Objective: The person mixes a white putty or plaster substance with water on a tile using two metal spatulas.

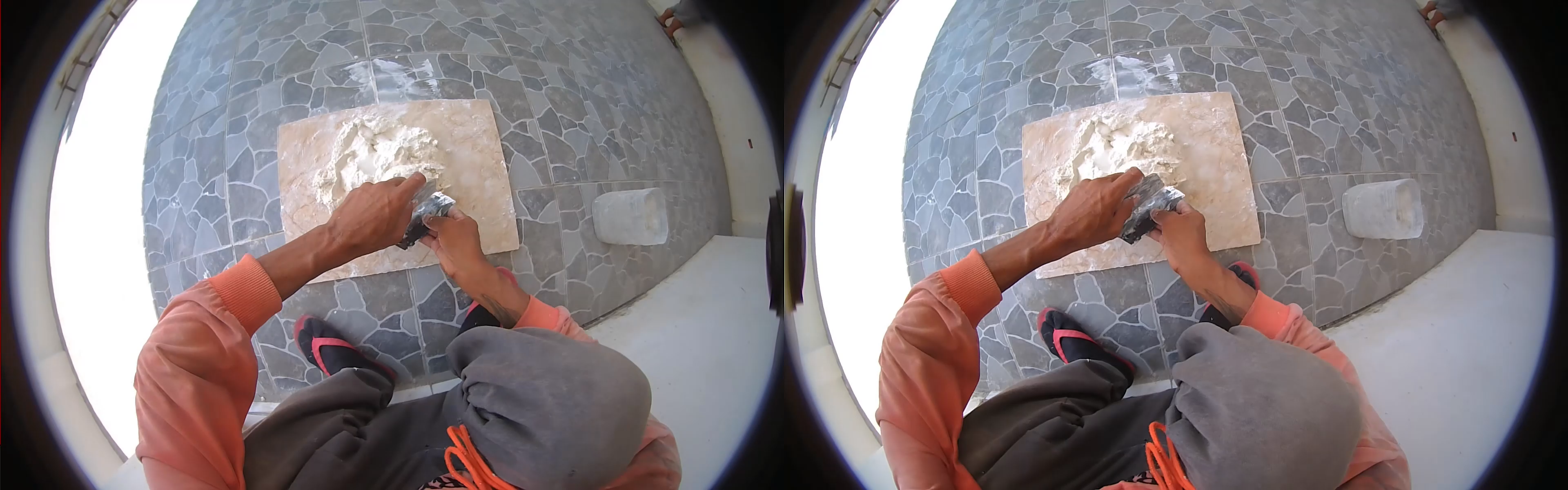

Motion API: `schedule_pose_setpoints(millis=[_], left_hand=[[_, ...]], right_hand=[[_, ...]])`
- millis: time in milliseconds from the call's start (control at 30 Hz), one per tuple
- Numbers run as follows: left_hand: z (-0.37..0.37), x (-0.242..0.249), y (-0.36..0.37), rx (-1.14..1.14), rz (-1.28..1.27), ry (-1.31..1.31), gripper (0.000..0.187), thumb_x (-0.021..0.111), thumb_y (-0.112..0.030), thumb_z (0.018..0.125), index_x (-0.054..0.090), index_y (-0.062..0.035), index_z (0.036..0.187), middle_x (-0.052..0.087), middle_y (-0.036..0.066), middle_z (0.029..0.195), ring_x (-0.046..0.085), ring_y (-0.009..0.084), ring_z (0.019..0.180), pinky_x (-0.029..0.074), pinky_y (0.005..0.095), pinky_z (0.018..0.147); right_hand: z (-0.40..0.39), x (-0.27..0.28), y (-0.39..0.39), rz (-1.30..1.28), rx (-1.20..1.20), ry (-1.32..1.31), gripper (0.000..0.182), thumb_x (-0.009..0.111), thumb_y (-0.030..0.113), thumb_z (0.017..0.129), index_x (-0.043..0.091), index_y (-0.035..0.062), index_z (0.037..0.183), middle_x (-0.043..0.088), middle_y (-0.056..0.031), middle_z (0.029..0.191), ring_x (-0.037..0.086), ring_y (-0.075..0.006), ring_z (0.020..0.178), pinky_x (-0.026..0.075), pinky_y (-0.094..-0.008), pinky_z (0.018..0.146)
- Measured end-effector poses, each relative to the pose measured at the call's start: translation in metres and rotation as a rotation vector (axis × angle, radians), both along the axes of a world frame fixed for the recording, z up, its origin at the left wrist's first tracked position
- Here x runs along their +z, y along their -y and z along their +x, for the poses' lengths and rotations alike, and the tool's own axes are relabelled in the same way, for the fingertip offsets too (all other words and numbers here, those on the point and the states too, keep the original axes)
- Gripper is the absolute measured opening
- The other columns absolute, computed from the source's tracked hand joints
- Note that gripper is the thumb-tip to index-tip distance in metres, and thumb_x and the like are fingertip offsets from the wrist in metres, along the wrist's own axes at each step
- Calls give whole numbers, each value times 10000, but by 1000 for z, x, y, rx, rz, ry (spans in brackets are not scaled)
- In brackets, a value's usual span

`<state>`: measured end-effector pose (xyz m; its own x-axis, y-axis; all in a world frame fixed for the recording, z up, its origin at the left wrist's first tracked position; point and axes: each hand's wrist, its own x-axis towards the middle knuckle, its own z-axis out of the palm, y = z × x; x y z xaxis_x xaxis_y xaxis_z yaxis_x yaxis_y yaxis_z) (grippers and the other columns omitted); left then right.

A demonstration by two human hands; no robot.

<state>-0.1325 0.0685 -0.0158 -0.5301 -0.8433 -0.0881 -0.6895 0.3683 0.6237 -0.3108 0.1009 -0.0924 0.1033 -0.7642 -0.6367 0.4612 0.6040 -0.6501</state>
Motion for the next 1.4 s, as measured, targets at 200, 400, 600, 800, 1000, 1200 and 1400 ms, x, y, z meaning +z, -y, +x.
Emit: schedule_pose_setpoints(millis=[200, 400, 600, 800, 1000, 1200, 1400], left_hand=[[-7, -23, 14, 25, -59, 185, 367, 580, -69, 845, 477, -50, 1197, 655, 213, 931, 679, 412, 785, 538, 501, 680], [2, -25, 18, 114, -3, 102, 338, 540, -86, 902, 468, -12, 1224, 657, 255, 947, 654, 447, 810, 510, 536, 725], [12, -25, 22, 220, -43, -68, 377, 579, -122, 897, 483, 37, 1225, 642, 317, 851, 625, 493, 822, 475, 547, 744], [18, -17, 31, 329, -60, -114, 406, 585, -160, 900, 466, 58, 1222, 635, 321, 817, 626, 496, 795, 466, 537, 719], [32, -2, 41, 428, -43, -175, 372, 567, -156, 901, 453, 49, 1189, 619, 330, 753, 614, 509, 732, 457, 562, 686], [26, 1, 36, 540, 25, -196, 325, 567, -188, 923, 473, 17, 1157, 618, 287, 742, 622, 468, 711, 444, 513, 665], [-10, -15, 34, 460, -74, -254, 316, 539, -162, 927, 451, 27, 1164, 623, 323, 760, 606, 509, 713, 449, 558, 661]], right_hand=[[-6, 29, 19, -85, 173, -124, 320, 533, -48, 887, 522, -78, 1206, 630, -130, 1084, 654, -219, 983, 580, -404, 859], [-124, 7, 63, -56, 177, -513, 401, 531, -37, 874, 506, -86, 1272, 638, -136, 1095, 650, -238, 1003, 551, -421, 833], [-218, -60, 129, -65, 292, -970, 573, 456, 0, 765, 468, -145, 1319, 612, -105, 826, 565, -133, 596, 401, -313, 435], [-161, -83, 141, -129, 467, -880, 639, 484, 40, 785, 431, -82, 1411, 600, -81, 766, 505, -110, 523, 326, -308, 387], [-107, -87, 113, -24, 432, -507, 509, 615, 49, 858, 500, -61, 1340, 636, -163, 1101, 620, -215, 913, 503, -388, 665], [-103, -72, 107, 9, 400, -483, 419, 570, -12, 912, 518, 2, 1328, 641, -89, 1097, 639, -194, 918, 540, -408, 746], [-74, -18, 97, -214, 459, -627, 358, 585, -13, 870, 582, -49, 1225, 647, -83, 936, 609, -129, 776, 483, -300, 604]])
